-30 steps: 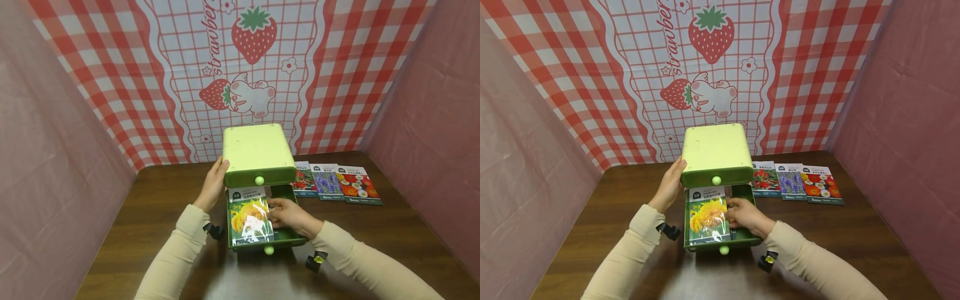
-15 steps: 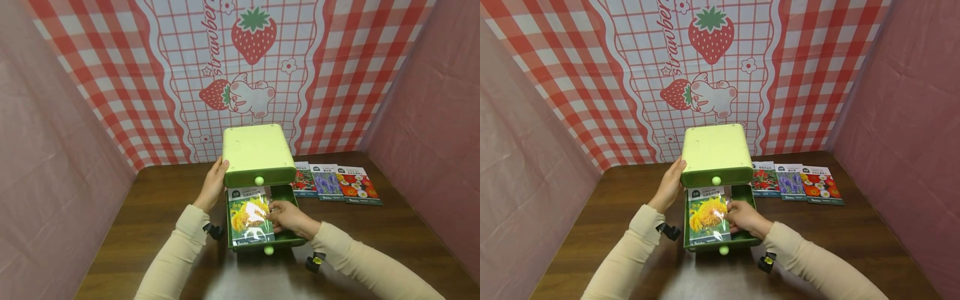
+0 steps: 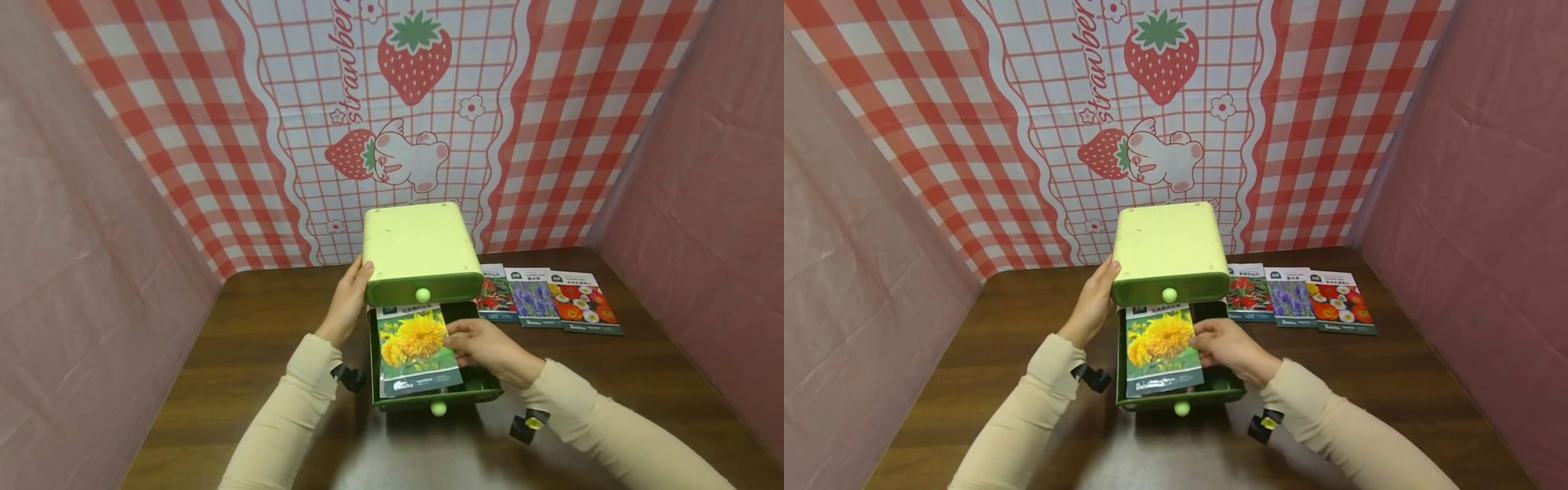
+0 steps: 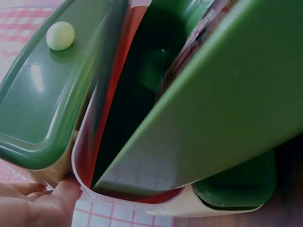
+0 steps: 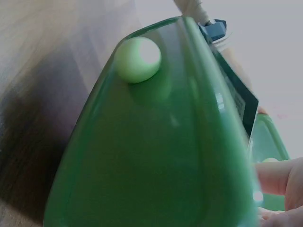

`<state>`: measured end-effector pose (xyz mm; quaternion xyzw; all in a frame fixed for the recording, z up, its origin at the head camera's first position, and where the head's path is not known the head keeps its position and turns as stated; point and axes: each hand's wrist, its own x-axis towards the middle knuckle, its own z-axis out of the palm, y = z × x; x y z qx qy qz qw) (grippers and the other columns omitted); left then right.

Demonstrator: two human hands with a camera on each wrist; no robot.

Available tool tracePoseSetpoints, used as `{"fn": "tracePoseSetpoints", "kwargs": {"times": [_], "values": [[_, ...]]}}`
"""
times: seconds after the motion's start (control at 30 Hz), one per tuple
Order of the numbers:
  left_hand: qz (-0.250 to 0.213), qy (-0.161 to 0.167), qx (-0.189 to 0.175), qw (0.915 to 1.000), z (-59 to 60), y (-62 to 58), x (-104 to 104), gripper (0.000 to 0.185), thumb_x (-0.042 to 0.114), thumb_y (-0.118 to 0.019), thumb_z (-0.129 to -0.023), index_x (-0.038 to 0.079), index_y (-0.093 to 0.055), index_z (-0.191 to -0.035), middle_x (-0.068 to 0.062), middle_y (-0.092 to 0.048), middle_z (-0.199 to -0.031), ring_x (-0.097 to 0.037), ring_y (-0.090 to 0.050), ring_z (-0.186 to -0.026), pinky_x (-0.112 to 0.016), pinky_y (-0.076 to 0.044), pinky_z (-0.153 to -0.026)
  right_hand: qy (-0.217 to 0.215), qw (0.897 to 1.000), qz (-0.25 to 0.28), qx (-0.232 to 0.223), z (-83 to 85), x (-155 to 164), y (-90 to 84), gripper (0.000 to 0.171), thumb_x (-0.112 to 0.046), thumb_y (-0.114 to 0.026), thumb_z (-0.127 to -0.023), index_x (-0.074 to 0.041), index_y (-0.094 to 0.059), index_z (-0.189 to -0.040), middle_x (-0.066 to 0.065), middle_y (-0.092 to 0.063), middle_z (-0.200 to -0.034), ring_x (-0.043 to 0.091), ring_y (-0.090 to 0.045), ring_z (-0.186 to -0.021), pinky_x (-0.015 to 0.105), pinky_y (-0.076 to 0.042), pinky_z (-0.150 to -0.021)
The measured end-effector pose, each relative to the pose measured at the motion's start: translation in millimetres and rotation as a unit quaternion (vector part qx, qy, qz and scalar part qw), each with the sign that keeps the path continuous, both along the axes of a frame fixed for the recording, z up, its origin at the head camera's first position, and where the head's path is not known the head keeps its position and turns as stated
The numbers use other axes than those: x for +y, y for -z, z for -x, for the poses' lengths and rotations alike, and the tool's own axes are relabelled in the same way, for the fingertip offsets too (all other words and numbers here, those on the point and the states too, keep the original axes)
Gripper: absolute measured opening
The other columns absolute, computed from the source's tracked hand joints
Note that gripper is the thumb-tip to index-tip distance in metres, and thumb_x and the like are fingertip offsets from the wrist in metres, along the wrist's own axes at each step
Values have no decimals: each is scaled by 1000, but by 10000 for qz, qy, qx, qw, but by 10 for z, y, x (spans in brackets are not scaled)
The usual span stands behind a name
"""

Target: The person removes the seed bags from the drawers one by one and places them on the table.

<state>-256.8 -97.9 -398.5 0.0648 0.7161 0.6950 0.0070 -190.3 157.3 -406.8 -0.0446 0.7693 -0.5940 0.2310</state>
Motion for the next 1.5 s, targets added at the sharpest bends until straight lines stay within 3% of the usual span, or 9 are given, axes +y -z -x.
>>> {"fn": "tracePoseSetpoints", "kwargs": {"times": [0.23,0.47,0.63,0.77,0.9,1.23,1.33,1.43,1.5], "values": [[42,-38,19,10000,12,11,0,67,53,-44,-101,22,-25,-157,-4,-31,-160,-24,-39,-142,-43,-29,-120,-169,9996,90,-191,-127,116,-86,45,-15,-57,-98,12,-50,-133,1,-59,-89,11,-48,-72,24,-54,-66],[-4,-21,30,10000,10,10,-4,67,51,-44,-101,19,-24,-157,-8,-32,-160,-28,-41,-140,-46,-29,-120,-411,9979,381,-338,-277,334,-118,47,-15,-57,-98,15,-48,-133,-3,-45,-71,8,-37,-62,21,-40,-57],[107,-45,-7,9999,9,3,-2,70,54,-44,-100,19,-23,-157,-6,-29,-161,-26,-33,-145,-45,-26,-121,-383,9983,364,-233,-380,520,-148,53,-17,-59,-97,16,-45,-136,-3,-66,-83,5,-56,-68,21,-53,-63],[189,-61,25,9998,9,0,-3,70,55,-43,-100,19,-23,-157,-5,-27,-161,-25,-30,-147,-44,-25,-122,-278,9996,12,84,-444,649,-195,49,-19,-61,-96,13,-52,-132,-2,-71,-92,6,-61,-73,25,-56,-68],[141,-8,49,9999,-1,-8,-1,71,54,-43,-101,18,-21,-157,-6,-26,-162,-25,-30,-147,-44,-26,-121,-141,9989,-281,357,-483,783,-253,46,-20,-60,-96,10,-54,-131,-4,-63,-87,6,-50,-65,24,-47,-59],[158,29,79,9998,-11,-6,-4,71,54,-42,-101,19,-20,-158,-2,-23,-163,-22,-23,-150,-43,-22,-123,549,9971,-170,509,-500,1101,-329,48,-24,-55,-101,7,-45,-136,-10,-53,-86,8,-44,-69,25,-42,-59],[139,-22,88,9999,-9,-1,0,68,53,-43,-101,21,-23,-157,-2,-26,-162,-21,-25,-149,-43,-22,-123,756,9952,-162,603,-486,1213,-315,39,-26,-53,-102,-5,-50,-134,-11,-53,-87,8,-44,-68,25,-40,-57],[118,-34,103,9999,-9,3,2,67,53,-43,-101,21,-25,-157,-3,-28,-161,-22,-26,-149,-44,-22,-123,951,9931,147,676,-461,1319,-276,19,-25,-51,-103,-24,-60,-120,-12,-54,-85,7,-46,-65,25,-38,-53],[134,-56,78,9999,-10,3,3,67,53,-43,-101,22,-25,-157,-3,-28,-161,-23,-27,-148,-45,-22,-123,1050,9906,590,655,-437,1381,-236,18,-22,-51,-103,-33,-63,-109,-12,-59,-86,7,-52,-66,22,-44,-54]]}}
